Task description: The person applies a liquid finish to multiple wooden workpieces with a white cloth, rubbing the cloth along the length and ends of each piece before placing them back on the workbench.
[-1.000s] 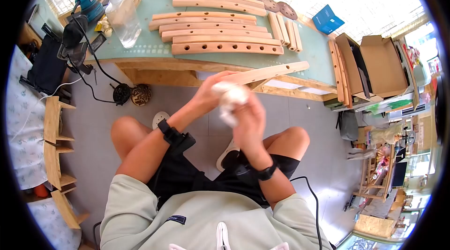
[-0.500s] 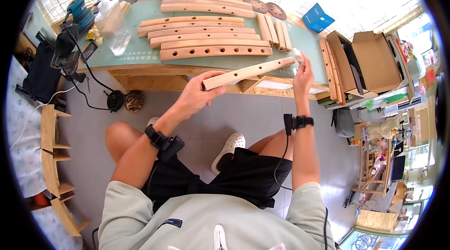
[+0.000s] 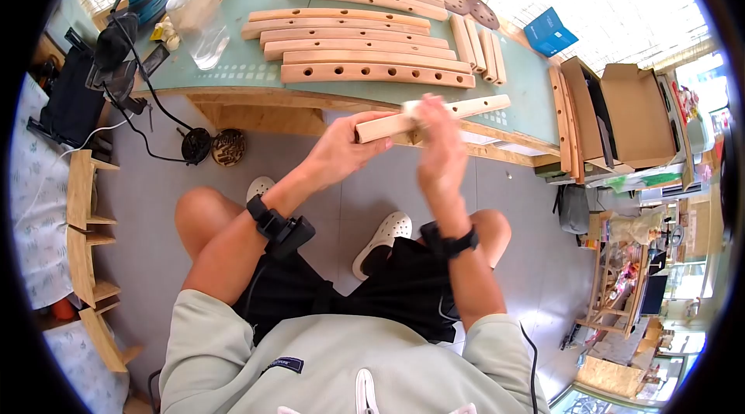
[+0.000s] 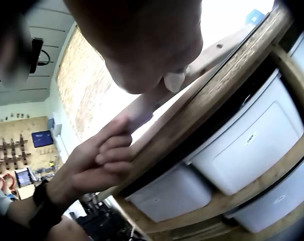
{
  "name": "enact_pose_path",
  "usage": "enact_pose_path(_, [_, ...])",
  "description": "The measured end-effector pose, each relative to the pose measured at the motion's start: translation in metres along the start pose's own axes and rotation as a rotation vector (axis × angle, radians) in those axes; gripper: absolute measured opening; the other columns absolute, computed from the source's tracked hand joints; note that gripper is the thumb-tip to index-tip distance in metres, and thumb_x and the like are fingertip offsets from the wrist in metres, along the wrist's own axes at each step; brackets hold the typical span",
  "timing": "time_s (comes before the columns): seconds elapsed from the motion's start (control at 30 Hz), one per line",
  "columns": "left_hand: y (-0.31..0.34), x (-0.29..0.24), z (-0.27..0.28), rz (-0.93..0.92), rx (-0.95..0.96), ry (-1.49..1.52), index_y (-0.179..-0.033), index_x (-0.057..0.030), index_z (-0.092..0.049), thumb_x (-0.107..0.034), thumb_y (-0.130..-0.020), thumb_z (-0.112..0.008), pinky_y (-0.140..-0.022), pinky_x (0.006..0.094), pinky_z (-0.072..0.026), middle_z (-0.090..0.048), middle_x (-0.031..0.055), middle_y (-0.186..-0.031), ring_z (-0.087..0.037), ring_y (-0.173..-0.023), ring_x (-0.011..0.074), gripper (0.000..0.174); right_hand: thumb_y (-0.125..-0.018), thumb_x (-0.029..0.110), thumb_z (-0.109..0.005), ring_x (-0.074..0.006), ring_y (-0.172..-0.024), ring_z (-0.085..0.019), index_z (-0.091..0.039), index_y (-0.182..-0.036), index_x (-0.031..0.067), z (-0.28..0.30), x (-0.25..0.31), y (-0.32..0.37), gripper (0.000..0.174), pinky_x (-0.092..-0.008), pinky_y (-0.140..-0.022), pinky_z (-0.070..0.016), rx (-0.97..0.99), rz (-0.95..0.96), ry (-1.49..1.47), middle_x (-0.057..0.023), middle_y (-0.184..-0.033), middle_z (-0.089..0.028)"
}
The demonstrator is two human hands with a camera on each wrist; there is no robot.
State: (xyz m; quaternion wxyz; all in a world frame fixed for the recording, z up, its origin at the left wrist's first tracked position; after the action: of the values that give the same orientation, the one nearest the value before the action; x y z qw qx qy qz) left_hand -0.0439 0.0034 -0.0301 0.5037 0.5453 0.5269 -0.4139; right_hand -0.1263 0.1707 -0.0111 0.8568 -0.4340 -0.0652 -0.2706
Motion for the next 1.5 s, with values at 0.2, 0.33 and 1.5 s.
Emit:
enact_pose_path(0.2, [-0.016, 0.033, 0.005, -0.107, -0.021, 0.198, -0.131, -0.005, -0.066, -0.014, -0.096, -0.075, -0.074, 0.0234, -0.052, -0.07, -0.0018, -0.099, -0.062, -0.084, 0.0063, 0.037, -0.083, -0.01, -0.057, -0.031, -0.132, -0.06, -0.067, -0.127, 0.0009, -0.02, 0.111, 0.015, 0.047, -0.0414, -0.114, -0.0449, 0.222, 0.012, -0.532, -0.016, -0.136, -0.066])
enact_pose_path(0.33, [-0.001, 0.006, 0.007, -0.081, -0.031, 0.236, -0.124, -0.0016, -0.066, -0.023, -0.099, -0.07, -0.063, 0.0259, -0.048, -0.061, -0.001, -0.081, -0.056, -0.07, 0.0073, 0.033, -0.1, -0.002, -0.051, -0.0172, -0.115, -0.061, -0.064, -0.134, -0.0003, 0.021, 0.079, 0.018, 0.036, -0.0294, -0.096, -0.0477, -0.035, -0.441, -0.877, -0.01, -0.13, -0.067])
enact_pose_path(1.5, [-0.01, 0.04, 0.002, -0.098, -0.134, 0.411, -0.14, -0.0015, -0.059, -0.008, -0.099, -0.069, -0.097, 0.0343, -0.0596, -0.072, 0.0106, -0.12, -0.071, -0.106, 0.0202, 0.043, -0.085, 0.0, -0.056, -0.0338, -0.127, -0.063, -0.071, -0.118, 0.0042, -0.042, 0.096, 0.007, 0.037, -0.0467, -0.112, -0.0462, 0.038, 0.018, -0.256, -0.0153, -0.128, -0.069])
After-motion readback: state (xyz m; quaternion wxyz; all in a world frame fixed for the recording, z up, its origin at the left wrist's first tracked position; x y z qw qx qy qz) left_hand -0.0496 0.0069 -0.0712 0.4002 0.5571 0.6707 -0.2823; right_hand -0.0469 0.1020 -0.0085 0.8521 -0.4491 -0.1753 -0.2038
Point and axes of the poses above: each hand's wrist, its own y-axis away from the middle knuckle, its own z-axis out of the back of the hand, x = y × z, the point moved 3 cm from there along -y, towards the middle knuckle
